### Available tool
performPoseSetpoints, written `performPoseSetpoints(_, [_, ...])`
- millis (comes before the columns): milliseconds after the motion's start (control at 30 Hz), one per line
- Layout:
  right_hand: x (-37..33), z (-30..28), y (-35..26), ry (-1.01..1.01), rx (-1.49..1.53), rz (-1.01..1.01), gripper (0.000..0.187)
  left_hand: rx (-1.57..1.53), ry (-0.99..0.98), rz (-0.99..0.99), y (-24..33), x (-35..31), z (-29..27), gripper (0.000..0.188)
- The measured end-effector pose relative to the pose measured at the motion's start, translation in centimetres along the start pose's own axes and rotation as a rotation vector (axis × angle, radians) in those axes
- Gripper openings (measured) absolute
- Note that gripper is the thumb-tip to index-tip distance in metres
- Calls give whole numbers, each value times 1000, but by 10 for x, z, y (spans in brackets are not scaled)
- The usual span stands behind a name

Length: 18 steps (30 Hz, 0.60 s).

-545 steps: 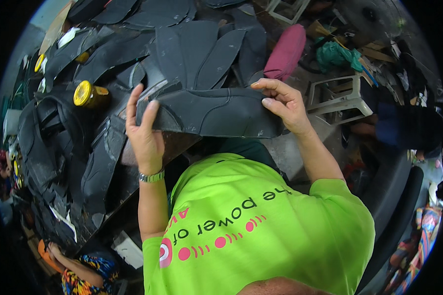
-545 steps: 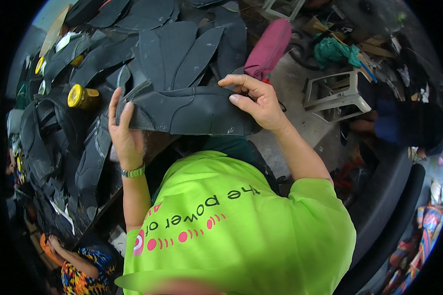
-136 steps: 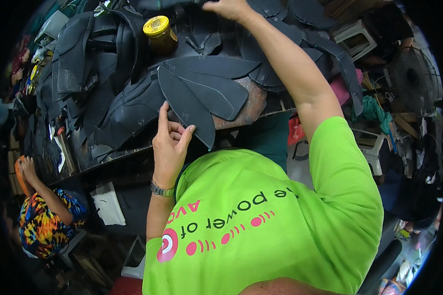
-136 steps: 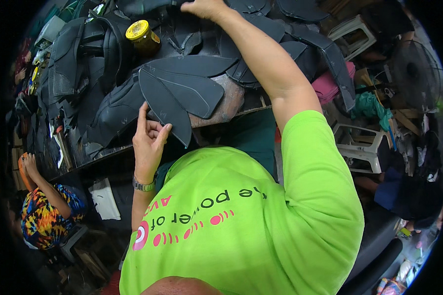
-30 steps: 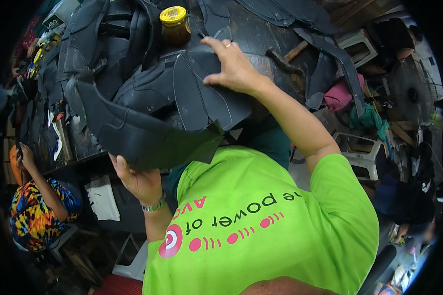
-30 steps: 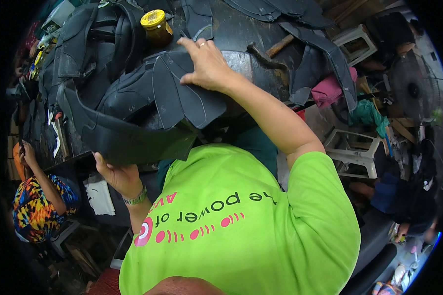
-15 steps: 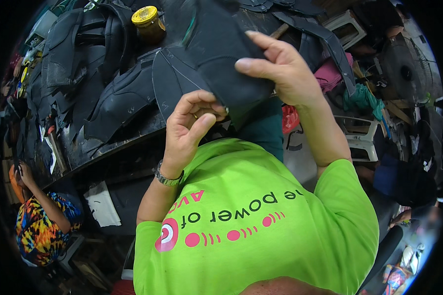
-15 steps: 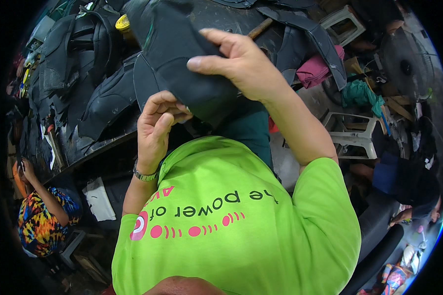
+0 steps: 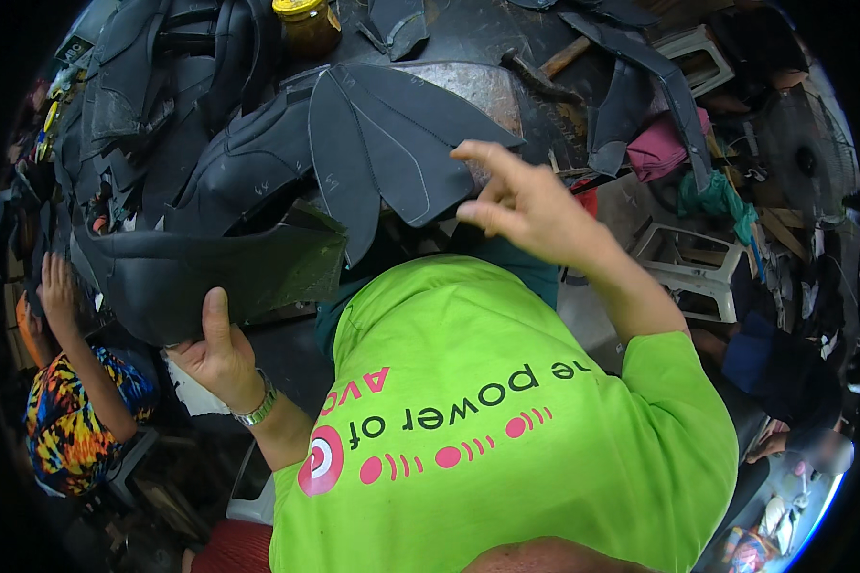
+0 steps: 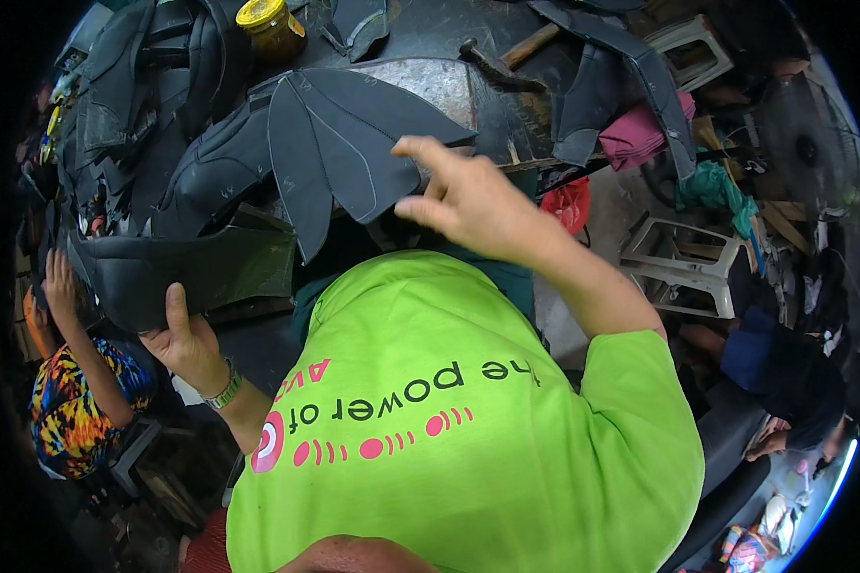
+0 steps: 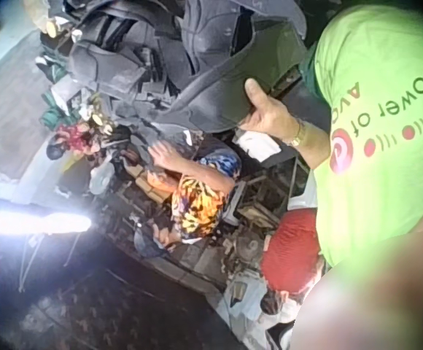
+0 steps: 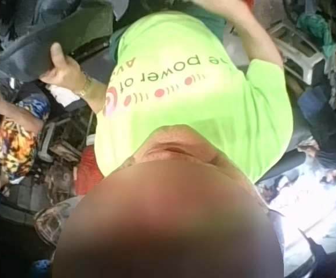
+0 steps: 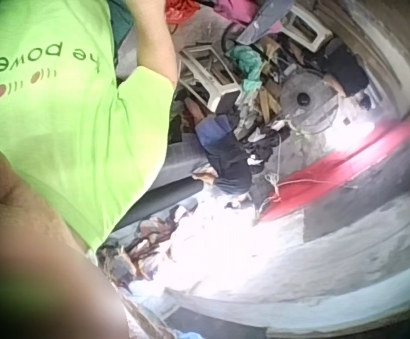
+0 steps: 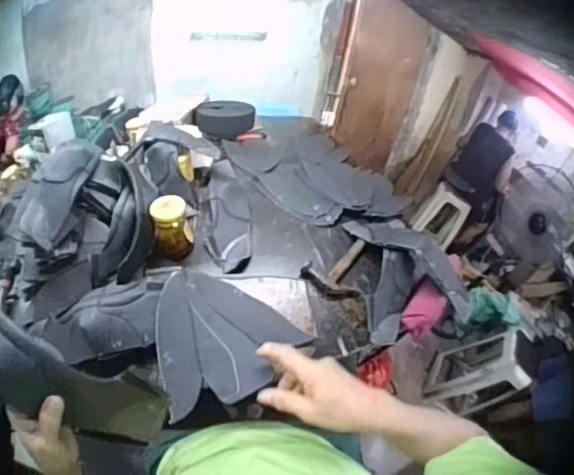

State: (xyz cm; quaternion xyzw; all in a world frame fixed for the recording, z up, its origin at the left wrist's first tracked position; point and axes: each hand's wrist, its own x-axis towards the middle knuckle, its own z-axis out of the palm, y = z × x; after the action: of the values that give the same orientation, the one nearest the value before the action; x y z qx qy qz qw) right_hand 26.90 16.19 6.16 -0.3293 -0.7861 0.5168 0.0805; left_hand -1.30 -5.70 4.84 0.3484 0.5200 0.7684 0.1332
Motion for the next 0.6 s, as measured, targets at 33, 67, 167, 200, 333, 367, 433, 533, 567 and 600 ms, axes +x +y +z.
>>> performPoseSetpoints(33, [-3,13,5,-37,68,53,61,-16,45,-33,-2,1,1,38])
performPoseSetpoints(67, [-4,27,8,-63,156,39,66,-40,79,-57,-4,1,6,39])
performPoseSetpoints(167, [1,58,14,71,306,-43,56,19,-22,-35,-7,0,31,36])
performPoseSetpoints(200, [1,60,15,118,340,-42,51,63,-86,-12,-7,0,41,34])
performPoseSetpoints(333, [-6,30,16,384,93,-264,25,295,-475,196,-7,22,74,33])
performPoseSetpoints(367, [-7,20,15,511,211,-260,21,361,-486,165,-12,30,85,32])
performPoseSetpoints(433, [-12,-11,15,616,178,-325,16,394,-544,148,-27,45,112,35])
performPoseSetpoints(533, [-17,-44,12,892,84,-441,43,9,-589,-121,-61,64,157,40])
performPoseSetpoints(567, [-22,-58,10,927,101,-452,48,33,-603,-119,-72,68,172,39])
performPoseSetpoints(600, [-33,-71,8,968,113,-473,54,52,-618,-104,-81,72,186,39])
